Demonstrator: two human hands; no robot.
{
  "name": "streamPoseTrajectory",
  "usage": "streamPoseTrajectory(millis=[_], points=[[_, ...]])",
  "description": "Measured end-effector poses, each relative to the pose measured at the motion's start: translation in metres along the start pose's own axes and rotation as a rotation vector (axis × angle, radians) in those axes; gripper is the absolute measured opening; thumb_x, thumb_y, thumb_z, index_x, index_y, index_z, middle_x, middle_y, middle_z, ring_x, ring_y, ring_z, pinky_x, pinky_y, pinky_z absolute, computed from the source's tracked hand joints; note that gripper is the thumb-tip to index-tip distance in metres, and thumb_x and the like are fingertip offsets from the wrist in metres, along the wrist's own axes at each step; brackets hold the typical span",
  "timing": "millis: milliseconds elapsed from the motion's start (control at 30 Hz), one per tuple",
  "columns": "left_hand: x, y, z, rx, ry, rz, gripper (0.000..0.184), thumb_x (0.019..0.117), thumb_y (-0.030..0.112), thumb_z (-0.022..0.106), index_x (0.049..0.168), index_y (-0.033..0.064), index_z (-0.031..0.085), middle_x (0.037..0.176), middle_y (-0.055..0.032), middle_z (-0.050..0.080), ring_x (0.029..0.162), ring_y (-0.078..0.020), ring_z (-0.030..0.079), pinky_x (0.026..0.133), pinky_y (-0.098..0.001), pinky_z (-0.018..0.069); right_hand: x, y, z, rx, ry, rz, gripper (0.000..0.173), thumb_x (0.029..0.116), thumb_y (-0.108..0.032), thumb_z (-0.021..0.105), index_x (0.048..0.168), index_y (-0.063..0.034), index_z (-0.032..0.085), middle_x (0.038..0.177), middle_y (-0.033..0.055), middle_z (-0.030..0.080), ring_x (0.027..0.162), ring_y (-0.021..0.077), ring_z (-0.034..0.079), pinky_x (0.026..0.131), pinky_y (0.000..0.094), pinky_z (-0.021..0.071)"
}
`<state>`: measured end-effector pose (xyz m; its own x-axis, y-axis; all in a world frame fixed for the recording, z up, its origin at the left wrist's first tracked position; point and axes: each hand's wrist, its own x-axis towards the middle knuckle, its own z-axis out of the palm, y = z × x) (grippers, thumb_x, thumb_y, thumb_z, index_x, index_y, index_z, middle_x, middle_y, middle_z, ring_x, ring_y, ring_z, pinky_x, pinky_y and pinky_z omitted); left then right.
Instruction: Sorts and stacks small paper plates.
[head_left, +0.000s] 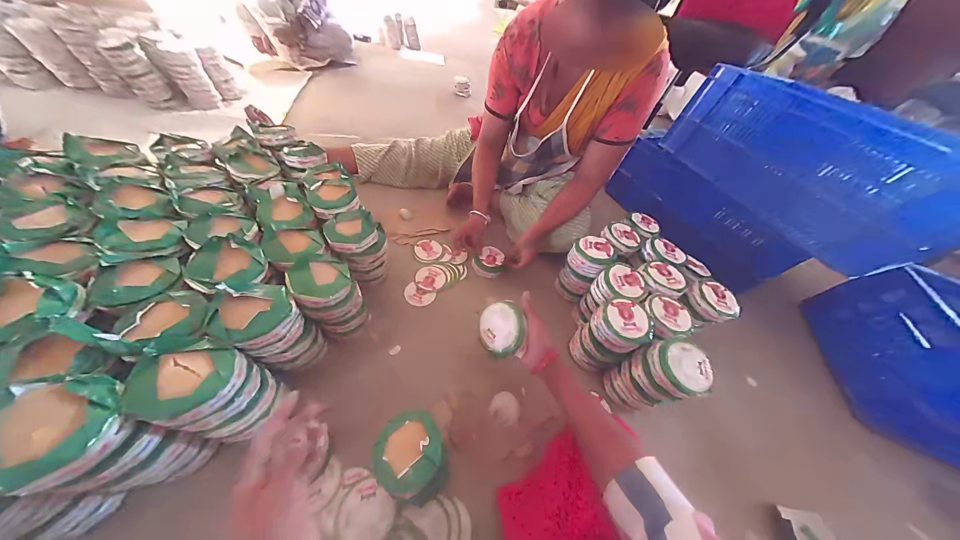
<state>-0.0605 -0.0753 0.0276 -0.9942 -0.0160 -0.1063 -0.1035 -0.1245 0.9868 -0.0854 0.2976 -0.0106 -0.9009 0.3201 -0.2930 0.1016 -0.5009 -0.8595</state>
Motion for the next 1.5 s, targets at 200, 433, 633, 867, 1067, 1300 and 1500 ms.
streamPoseTrajectory(millis=[200, 433, 633, 867, 1067, 1300, 1500], points=[[0.008, 0.002, 0.003, 0.022, 0.083, -0.010, 0.058, 0.1046, 0.008, 0.036, 0.160, 0.0133, 0.021, 0.130, -0.0009, 0.061, 0.091, -0.0067, 0.068, 0.070, -0.0233, 0.0566, -0.007, -0.022, -0.003, 0.056, -0.172, -0.038, 0.066, 0.1099, -0.048, 0.016, 0.139, -0.0051, 0.057, 0.126, 0.0172, 0.068, 0.111, 0.0261, 0.068, 0.094, 0.0432, 0.0572], [0.009, -0.003, 0.002, 0.048, 0.078, -0.039, 0.059, 0.1045, 0.007, 0.036, 0.161, 0.0133, 0.018, 0.133, -0.0012, 0.058, 0.093, -0.0047, 0.067, 0.073, -0.0221, 0.0561, 0.047, 0.008, -0.037, -1.728, 0.191, -0.309, 0.067, 0.1038, -0.045, 0.045, 0.159, -0.0091, 0.035, 0.162, 0.0196, 0.036, 0.145, 0.0464, 0.038, 0.107, 0.0711, 0.0338], [0.005, -0.011, 0.018, 0.037, 0.062, -0.057, 0.052, 0.1066, 0.014, 0.038, 0.158, 0.0136, 0.030, 0.134, -0.0013, 0.059, 0.100, -0.0062, 0.066, 0.080, -0.0238, 0.0552, 0.059, 0.036, -0.042, -1.810, 0.155, -0.100, 0.077, 0.1017, -0.048, 0.052, 0.164, -0.0125, 0.022, 0.167, 0.0229, 0.023, 0.151, 0.0493, 0.025, 0.111, 0.0778, 0.0210], [-0.003, -0.024, 0.023, 0.227, -0.124, -0.062, 0.057, 0.1072, 0.037, 0.037, 0.156, 0.0071, 0.036, 0.142, -0.0107, 0.057, 0.114, -0.0136, 0.062, 0.091, -0.0311, 0.0512, 0.041, 0.017, -0.054, -1.469, 0.226, -0.348, 0.094, 0.0958, -0.057, 0.059, 0.162, -0.0031, 0.021, 0.167, 0.0270, 0.018, 0.155, 0.0453, 0.017, 0.117, 0.0731, 0.0184], [-0.005, -0.062, 0.013, 0.821, -0.553, 0.267, 0.120, 0.0664, 0.063, 0.082, 0.158, 0.0034, 0.034, 0.158, -0.0272, 0.038, 0.143, -0.0516, 0.036, 0.113, -0.0668, 0.0320, -0.134, 0.038, 0.003, -1.751, -0.135, -0.132, 0.084, 0.0882, -0.051, 0.071, 0.153, -0.0051, 0.045, 0.167, 0.0268, 0.020, 0.155, 0.0478, 0.010, 0.121, 0.0703, 0.0096], [-0.011, -0.058, 0.021, 0.932, -0.613, 0.186, 0.125, 0.0569, 0.030, 0.100, 0.159, 0.0091, 0.032, 0.155, -0.0245, 0.039, 0.138, -0.0413, 0.047, 0.108, -0.0542, 0.0468, -0.156, 0.060, 0.012, -1.954, -0.321, 0.135, 0.084, 0.0898, -0.056, 0.069, 0.149, 0.0002, 0.049, 0.172, 0.0173, 0.003, 0.157, 0.0427, -0.007, 0.121, 0.0710, -0.0020], [-0.026, -0.071, 0.017, 0.832, -0.503, 0.245, 0.121, 0.0579, 0.029, 0.098, 0.157, 0.0055, 0.033, 0.154, -0.0239, 0.042, 0.135, -0.0382, 0.052, 0.106, -0.0498, 0.0496, -0.144, 0.067, 0.021, -2.007, -0.415, 0.205, 0.087, 0.0848, -0.064, 0.071, 0.145, -0.0031, 0.054, 0.173, 0.0103, 0.004, 0.157, 0.0431, -0.008, 0.121, 0.0707, -0.0004]])
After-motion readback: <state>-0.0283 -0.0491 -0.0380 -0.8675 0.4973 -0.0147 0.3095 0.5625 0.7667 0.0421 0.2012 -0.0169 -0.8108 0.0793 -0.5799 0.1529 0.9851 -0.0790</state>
